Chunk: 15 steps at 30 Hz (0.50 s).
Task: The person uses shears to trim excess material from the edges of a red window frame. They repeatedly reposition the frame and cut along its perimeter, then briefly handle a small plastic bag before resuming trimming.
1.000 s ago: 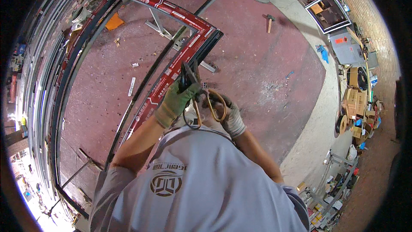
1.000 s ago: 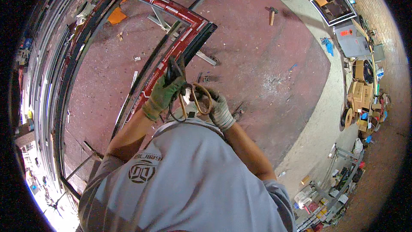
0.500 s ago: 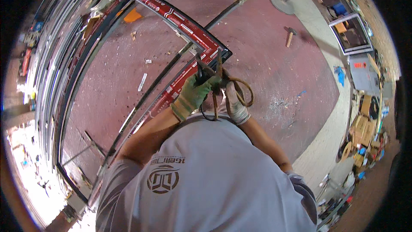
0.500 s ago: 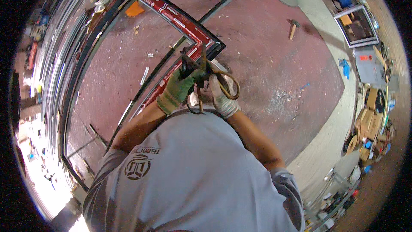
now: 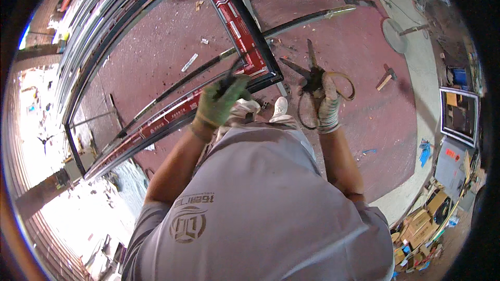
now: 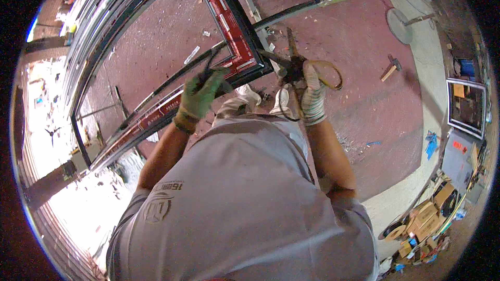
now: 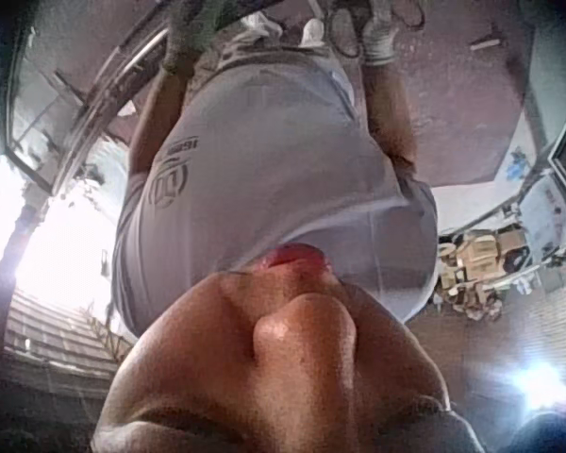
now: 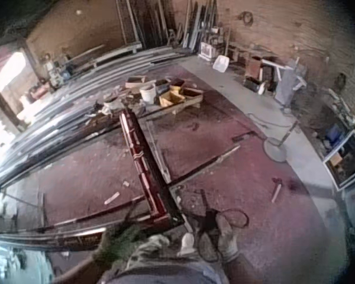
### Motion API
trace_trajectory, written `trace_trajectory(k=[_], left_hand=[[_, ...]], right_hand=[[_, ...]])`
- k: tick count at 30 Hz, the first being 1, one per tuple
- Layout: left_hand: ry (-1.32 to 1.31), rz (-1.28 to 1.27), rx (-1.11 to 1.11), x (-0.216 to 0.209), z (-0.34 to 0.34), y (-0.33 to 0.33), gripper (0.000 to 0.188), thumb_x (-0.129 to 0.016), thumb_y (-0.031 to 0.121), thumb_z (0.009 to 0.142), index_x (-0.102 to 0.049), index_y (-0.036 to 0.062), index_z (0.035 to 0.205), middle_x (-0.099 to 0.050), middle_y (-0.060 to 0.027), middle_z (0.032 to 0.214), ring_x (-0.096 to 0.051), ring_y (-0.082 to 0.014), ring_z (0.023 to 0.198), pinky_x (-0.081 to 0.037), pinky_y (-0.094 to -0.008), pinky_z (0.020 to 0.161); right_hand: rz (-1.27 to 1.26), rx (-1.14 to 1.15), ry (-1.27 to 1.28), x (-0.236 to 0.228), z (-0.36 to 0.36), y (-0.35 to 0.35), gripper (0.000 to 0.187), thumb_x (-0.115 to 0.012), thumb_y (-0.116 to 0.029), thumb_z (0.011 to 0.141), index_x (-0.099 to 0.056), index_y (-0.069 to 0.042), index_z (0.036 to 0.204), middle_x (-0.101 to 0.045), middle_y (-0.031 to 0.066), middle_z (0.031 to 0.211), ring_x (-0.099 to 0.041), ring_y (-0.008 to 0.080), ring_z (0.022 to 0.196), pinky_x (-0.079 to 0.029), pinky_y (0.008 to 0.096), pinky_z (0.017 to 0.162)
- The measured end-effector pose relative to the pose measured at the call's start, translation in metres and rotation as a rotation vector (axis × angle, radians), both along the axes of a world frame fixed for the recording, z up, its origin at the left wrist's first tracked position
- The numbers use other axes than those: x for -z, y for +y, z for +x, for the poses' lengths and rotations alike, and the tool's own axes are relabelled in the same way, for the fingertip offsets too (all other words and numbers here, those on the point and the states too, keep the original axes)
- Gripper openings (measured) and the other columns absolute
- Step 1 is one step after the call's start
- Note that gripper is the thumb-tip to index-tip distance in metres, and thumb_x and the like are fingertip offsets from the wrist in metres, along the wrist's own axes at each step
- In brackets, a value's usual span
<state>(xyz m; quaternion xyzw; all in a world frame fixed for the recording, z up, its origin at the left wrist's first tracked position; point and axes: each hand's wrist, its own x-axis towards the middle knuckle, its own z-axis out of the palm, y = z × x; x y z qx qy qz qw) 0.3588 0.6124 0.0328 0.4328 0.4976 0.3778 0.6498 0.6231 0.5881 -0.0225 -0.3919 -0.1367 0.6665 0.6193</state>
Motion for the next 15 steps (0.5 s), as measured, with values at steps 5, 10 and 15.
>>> trace_trajectory(k=[5, 10, 15], left_hand=[[0.282, -0.012, -0.287, 0.042, -0.058, -0.001, 0.029, -0.062, 0.025, 0.099, -0.071, 0.0012, 0.113, -0.073, -0.0069, 0.083, -0.067, -0.0131, 0.079, -0.051, -0.0272, 0.076], [0.410, -0.014, -0.489, 0.094, -0.104, 0.007, 0.030, -0.062, 0.030, 0.099, -0.072, 0.0046, 0.110, -0.072, -0.0039, 0.080, -0.065, -0.0127, 0.076, -0.048, -0.0273, 0.076], [0.333, -0.106, -0.602, 0.124, -0.114, 0.008, 0.029, -0.066, 0.032, 0.096, -0.072, 0.0067, 0.109, -0.072, -0.0024, 0.078, -0.061, -0.0083, 0.072, -0.045, -0.0232, 0.072]], right_hand=[[0.015, -0.151, -0.202, 0.022, 0.034, 0.012, 0.042, -0.058, -0.037, 0.097, -0.060, -0.001, 0.118, -0.069, 0.0120, 0.092, -0.066, 0.0227, 0.079, -0.053, 0.0362, 0.073], [0.000, -0.291, -0.155, 0.032, 0.036, 0.021, 0.046, -0.060, -0.032, 0.097, -0.057, 0.001, 0.127, -0.070, 0.0145, 0.094, -0.068, 0.0232, 0.078, -0.055, 0.0361, 0.070], [0.094, -0.462, -0.272, 0.047, 0.041, 0.030, 0.045, -0.063, -0.030, 0.096, -0.056, 0.002, 0.128, -0.068, 0.0108, 0.085, -0.067, 0.0217, 0.074, -0.054, 0.0342, 0.069]])
